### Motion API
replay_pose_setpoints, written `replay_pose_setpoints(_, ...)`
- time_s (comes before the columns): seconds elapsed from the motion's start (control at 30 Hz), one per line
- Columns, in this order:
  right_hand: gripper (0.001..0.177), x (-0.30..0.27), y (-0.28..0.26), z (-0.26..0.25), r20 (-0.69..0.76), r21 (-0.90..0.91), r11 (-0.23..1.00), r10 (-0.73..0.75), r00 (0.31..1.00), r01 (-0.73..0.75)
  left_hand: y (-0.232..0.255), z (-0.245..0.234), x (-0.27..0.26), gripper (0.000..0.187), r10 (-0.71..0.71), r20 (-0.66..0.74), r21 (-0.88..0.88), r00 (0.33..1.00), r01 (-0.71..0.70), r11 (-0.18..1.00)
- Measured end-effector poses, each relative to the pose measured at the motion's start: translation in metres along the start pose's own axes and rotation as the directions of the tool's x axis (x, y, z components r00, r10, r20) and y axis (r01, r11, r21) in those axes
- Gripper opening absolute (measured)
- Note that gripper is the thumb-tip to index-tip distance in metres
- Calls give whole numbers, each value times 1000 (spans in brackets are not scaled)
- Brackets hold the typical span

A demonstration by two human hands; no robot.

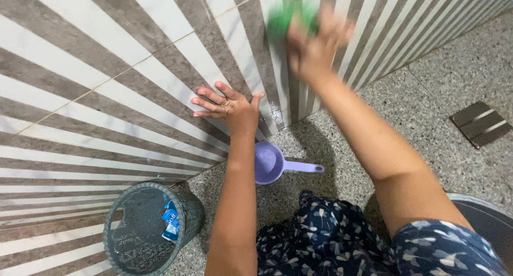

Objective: The person cleans a bathroom wall by hand using a green sponge and rinsing with water from a purple scoop.

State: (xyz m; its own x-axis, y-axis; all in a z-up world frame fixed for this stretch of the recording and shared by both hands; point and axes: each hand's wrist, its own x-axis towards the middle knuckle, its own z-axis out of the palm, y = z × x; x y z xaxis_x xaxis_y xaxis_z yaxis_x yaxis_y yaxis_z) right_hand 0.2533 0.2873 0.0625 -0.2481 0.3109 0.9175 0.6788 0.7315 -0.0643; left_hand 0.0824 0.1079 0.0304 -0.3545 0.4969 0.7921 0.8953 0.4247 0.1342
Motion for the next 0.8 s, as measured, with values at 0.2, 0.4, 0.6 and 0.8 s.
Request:
replay_pose_setpoints(0.2, 64, -83, -20, -23, 193, 84, 929, -369, 909, 360, 0, 5, -3, 158, 12, -18, 9, 1000, -12, 1000)
replay_pose_setpoints(0.4, 36, 64, -31, -28, 245, 173, 971, 122, 962, -167, -3, 10, -8, 157, -27, 31, -18, 999, 28, 999)
replay_pose_setpoints(0.6, 57, -73, -33, -6, 38, 37, 932, -363, 931, 362, 0, 8, -7, 149, -34, 31, 37, 999, 33, 999)
replay_pose_setpoints(0.8, 45, -52, 20, 3, 120, 32, 999, 18, 993, -22, -1, 1, -6, 161, 31, 16, 21, 999, -31, 999)
